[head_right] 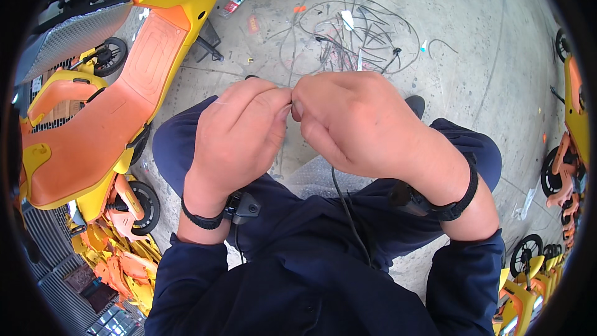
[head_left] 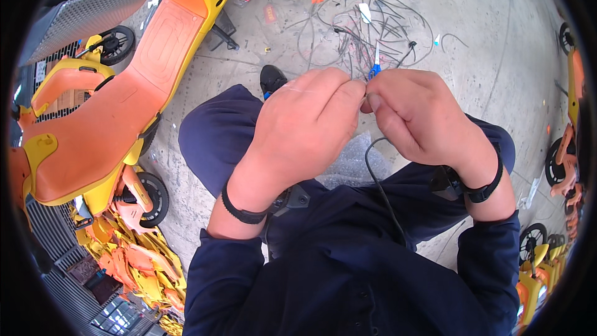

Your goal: The person uses shears to strip the insulation from electrical wires and then twists the exposed wire ends together by hand.

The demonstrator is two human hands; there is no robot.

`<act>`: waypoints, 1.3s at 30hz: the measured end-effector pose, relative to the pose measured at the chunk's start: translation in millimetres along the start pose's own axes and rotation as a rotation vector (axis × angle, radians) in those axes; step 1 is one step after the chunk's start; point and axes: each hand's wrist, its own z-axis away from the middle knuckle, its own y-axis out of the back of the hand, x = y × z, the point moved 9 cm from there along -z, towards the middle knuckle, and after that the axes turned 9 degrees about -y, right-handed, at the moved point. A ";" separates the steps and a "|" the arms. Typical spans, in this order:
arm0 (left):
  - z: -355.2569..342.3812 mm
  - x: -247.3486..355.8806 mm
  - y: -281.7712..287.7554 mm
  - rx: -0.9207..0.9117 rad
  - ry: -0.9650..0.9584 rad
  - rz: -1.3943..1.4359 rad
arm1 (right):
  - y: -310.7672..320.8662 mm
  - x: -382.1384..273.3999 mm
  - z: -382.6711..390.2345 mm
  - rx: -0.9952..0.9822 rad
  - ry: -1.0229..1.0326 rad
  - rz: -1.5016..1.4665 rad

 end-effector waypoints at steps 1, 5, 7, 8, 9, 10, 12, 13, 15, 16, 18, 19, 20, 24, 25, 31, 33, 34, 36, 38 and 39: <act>-0.1 1.2 0.0 0.001 -0.007 -0.028 | -1.0 -0.4 0.5 -0.009 0.007 0.031; -0.2 2.4 0.6 0.010 -0.037 -0.035 | -4.0 -2.3 1.1 -0.042 0.000 0.087; -0.5 3.0 2.9 0.016 -0.056 -0.022 | -6.0 -3.3 1.7 -0.048 0.007 0.081; -0.4 2.5 4.5 0.016 -0.055 -0.023 | -7.3 -4.2 1.9 -0.053 0.015 0.074; -0.6 0.8 5.2 0.006 -0.041 -0.002 | -7.8 -5.0 1.8 -0.054 0.016 0.074; -0.6 -0.7 5.2 -0.005 -0.028 0.019 | -7.9 -6.1 1.6 -0.054 0.019 0.061; -0.9 -1.9 7.8 0.018 -0.015 0.036 | -7.6 -7.9 0.8 -0.055 0.024 0.048; -1.1 -3.1 10.0 0.041 -0.003 0.053 | -7.1 -9.0 0.3 -0.063 0.025 0.002; -1.6 -4.9 12.9 0.073 0.004 0.101 | -6.9 -9.9 -0.5 -0.071 0.028 -0.043; -1.6 -6.1 15.3 0.103 0.012 0.151 | -6.9 -10.0 -0.6 -0.079 0.029 -0.083; -1.6 -7.8 16.7 0.107 0.031 0.190 | -7.0 -10.5 -1.2 -0.087 0.030 -0.122; -1.2 -9.6 16.8 0.110 0.050 0.232 | -6.3 -10.0 -1.7 -0.091 0.018 -0.175; -0.8 -9.8 17.2 0.110 0.050 0.231 | -5.6 -9.4 -2.2 -0.095 0.005 -0.227; -1.3 -7.4 16.9 0.092 0.044 0.281 | -0.6 -5.1 -2.3 -0.082 -0.029 -0.222; -1.9 -6.0 15.0 0.064 0.039 0.252 | 0.3 -6.3 -2.7 -0.079 -0.012 -0.167; -2.0 -4.2 7.9 0.043 0.032 0.149 | 0.5 -10.6 1.4 0.013 0.071 0.066; -3.0 -2.9 8.4 0.040 0.021 0.121 | 0.7 -12.8 2.0 0.030 0.085 0.096; -3.1 -2.0 9.2 0.039 0.012 0.091 | 0.3 -14.4 2.1 0.035 0.091 0.131; -2.0 -2.2 8.3 0.038 0.017 0.078 | 0.6 -15.0 2.5 0.042 0.095 0.169; -1.3 -3.4 5.3 0.039 0.020 0.071 | 0.6 -16.3 4.0 0.031 0.124 0.175; -1.2 -3.8 8.1 0.067 0.018 0.095 | 1.2 -18.1 3.3 0.030 0.127 0.173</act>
